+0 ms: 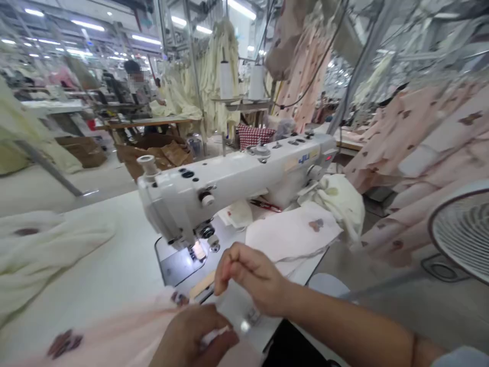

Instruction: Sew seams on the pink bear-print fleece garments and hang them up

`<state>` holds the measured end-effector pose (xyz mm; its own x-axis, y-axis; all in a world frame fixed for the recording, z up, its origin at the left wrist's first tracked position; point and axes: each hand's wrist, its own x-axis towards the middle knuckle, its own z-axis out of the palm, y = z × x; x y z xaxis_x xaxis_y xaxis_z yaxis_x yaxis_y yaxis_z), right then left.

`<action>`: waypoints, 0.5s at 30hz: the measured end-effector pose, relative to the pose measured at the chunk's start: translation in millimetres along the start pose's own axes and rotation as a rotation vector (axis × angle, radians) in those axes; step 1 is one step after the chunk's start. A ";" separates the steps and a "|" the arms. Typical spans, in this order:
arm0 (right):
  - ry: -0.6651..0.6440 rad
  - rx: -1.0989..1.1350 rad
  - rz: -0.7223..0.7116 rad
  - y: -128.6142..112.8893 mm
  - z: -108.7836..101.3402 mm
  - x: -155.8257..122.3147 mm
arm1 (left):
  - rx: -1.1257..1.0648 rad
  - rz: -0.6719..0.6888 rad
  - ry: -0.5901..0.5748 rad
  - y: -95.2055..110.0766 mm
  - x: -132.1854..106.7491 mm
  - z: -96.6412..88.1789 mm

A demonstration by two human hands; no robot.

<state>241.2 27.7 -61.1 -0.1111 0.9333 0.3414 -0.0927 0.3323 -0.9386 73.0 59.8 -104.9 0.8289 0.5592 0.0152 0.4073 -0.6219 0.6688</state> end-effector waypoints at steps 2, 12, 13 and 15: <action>0.010 0.083 0.000 -12.8 -12.3 2.0 | 0.075 0.007 0.184 0.0 0.0 -1.2; 0.064 -1.257 -0.204 -38.0 -83.9 -30.0 | 0.521 -0.338 0.188 2.7 -20.1 -41.5; -0.027 -1.204 -0.205 -34.2 -75.6 -38.1 | 0.581 -0.361 0.167 1.2 -18.9 -41.1; -0.207 -1.091 -0.183 -25.1 -54.8 -52.5 | 0.681 -0.431 0.163 -3.5 -16.2 -40.6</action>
<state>303.6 -22.2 -58.2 -0.3566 0.8514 0.3847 0.7794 0.4981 -0.3800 42.6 75.2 -77.4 0.5020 0.8648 0.0029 0.8639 -0.5017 0.0440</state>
